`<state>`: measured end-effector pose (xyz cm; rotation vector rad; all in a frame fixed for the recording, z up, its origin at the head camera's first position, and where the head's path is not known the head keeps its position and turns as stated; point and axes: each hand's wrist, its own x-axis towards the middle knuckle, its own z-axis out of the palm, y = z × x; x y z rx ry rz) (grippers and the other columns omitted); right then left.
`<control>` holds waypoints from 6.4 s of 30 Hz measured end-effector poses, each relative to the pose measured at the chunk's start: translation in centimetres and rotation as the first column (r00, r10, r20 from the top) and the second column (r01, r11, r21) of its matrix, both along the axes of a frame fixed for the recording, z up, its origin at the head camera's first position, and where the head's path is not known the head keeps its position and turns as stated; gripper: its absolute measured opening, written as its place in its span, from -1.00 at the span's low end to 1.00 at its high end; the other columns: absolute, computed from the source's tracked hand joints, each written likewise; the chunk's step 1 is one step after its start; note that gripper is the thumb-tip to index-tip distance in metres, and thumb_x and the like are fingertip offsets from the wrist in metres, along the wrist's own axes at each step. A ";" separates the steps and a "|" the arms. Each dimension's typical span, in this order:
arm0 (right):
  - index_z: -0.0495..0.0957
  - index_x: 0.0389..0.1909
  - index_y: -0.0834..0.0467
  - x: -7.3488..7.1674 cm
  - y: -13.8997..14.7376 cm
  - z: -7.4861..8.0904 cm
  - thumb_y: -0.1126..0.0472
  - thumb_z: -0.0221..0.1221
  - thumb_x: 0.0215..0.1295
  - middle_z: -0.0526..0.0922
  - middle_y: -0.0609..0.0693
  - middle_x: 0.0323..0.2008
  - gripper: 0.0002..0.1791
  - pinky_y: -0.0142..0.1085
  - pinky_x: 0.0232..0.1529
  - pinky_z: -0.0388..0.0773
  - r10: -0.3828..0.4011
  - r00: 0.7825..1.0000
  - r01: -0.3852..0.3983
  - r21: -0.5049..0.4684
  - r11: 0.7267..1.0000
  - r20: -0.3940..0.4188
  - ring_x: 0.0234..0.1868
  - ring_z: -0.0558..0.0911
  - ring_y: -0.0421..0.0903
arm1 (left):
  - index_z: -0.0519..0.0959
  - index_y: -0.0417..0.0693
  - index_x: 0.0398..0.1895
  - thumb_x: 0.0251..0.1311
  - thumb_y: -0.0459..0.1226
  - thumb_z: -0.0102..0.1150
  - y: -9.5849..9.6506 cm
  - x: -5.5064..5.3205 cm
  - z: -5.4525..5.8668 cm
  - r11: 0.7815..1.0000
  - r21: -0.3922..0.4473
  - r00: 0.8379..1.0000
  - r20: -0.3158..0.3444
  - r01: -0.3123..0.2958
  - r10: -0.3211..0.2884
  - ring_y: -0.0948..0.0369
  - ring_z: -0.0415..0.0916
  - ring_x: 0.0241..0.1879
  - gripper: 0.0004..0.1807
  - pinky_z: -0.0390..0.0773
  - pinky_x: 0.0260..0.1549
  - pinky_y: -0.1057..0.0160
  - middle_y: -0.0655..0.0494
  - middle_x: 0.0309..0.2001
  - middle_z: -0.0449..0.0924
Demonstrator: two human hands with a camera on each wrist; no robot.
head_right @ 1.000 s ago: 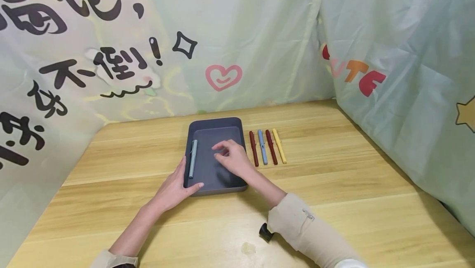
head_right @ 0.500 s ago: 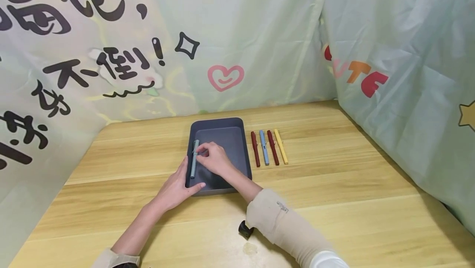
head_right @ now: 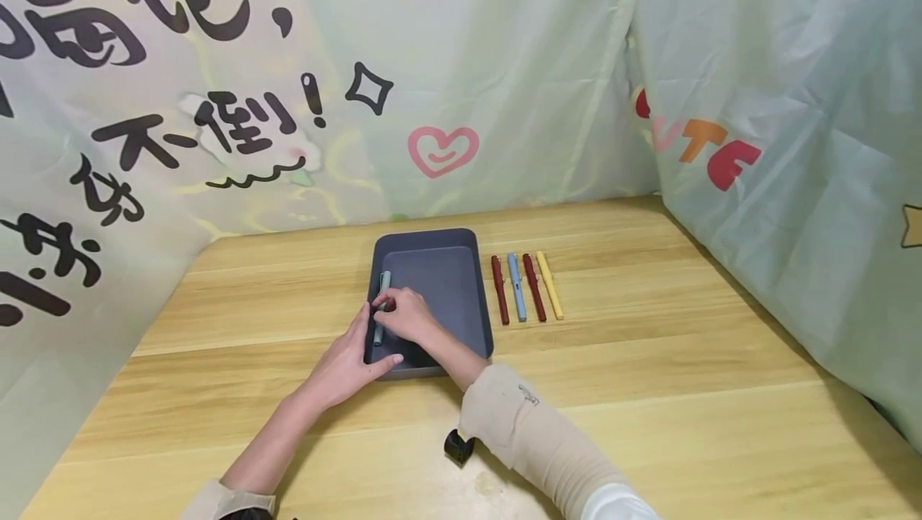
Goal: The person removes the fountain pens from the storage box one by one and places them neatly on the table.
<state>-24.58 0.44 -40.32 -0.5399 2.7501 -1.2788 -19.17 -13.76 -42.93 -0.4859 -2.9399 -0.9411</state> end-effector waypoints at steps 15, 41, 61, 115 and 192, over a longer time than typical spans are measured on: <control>0.61 -0.12 0.17 0.2 0.2 -0.7 0.27 0.18 0.17 0.52 0.05 -0.28 -0.76 -0.24 -0.21 0.43 0.013 1.000 -0.011 0.086 0.996 -0.018 -0.21 0.48 -0.03 | -0.22 -0.23 0.43 0.00 0.24 0.14 0.0 -0.1 -0.2 1.000 0.019 1.000 0.016 -0.003 0.003 -0.12 0.11 0.25 0.16 0.26 0.08 -0.05 -0.17 0.40 -0.13; 0.63 -0.20 0.11 0.4 0.2 -0.9 0.26 0.34 0.04 0.42 0.03 -0.29 -0.75 -0.26 -0.34 0.43 -0.084 0.993 0.102 0.229 0.968 -0.087 -0.37 0.45 -0.08 | -0.25 -0.24 0.42 -0.06 0.37 0.03 -0.1 0.0 0.1 1.000 0.000 0.999 0.035 -0.001 0.001 -0.09 0.08 0.27 0.23 0.25 0.10 -0.03 -0.14 0.41 -0.18; 0.63 -0.17 0.16 0.2 0.9 -0.7 0.31 0.27 0.10 0.59 0.09 -0.26 -0.77 -0.24 -0.32 0.49 -0.122 0.992 0.123 0.068 0.990 -0.012 -0.27 0.55 -0.01 | -0.22 -0.26 0.42 -0.02 0.32 0.07 0.0 -0.2 -0.1 1.000 0.001 1.000 0.018 0.009 -0.009 -0.11 0.08 0.27 0.20 0.26 0.09 -0.04 -0.17 0.40 -0.16; 0.57 -0.06 0.28 1.6 5.6 2.1 0.39 0.19 0.15 0.61 0.11 -0.23 -0.71 -0.29 -0.33 0.53 -0.101 0.989 0.120 -0.191 0.974 0.106 -0.27 0.59 -0.07 | -0.20 -0.28 0.42 0.00 0.20 0.17 0.2 0.1 0.1 1.000 0.011 1.000 -0.006 -0.002 0.002 -0.09 0.03 0.29 0.16 0.18 0.15 -0.04 -0.18 0.40 -0.12; 0.30 0.15 0.46 2.7 25.1 2.7 0.34 -0.03 0.35 0.40 0.38 0.08 -0.59 -0.40 -0.10 0.42 -0.222 0.961 0.257 -0.246 0.935 0.162 -0.01 0.48 0.08 | -0.24 -0.23 0.43 -0.01 0.27 0.12 0.2 0.3 0.0 1.000 0.011 0.999 0.034 -0.004 0.004 -0.09 -0.05 0.32 0.18 0.11 0.17 -0.06 -0.14 0.41 -0.18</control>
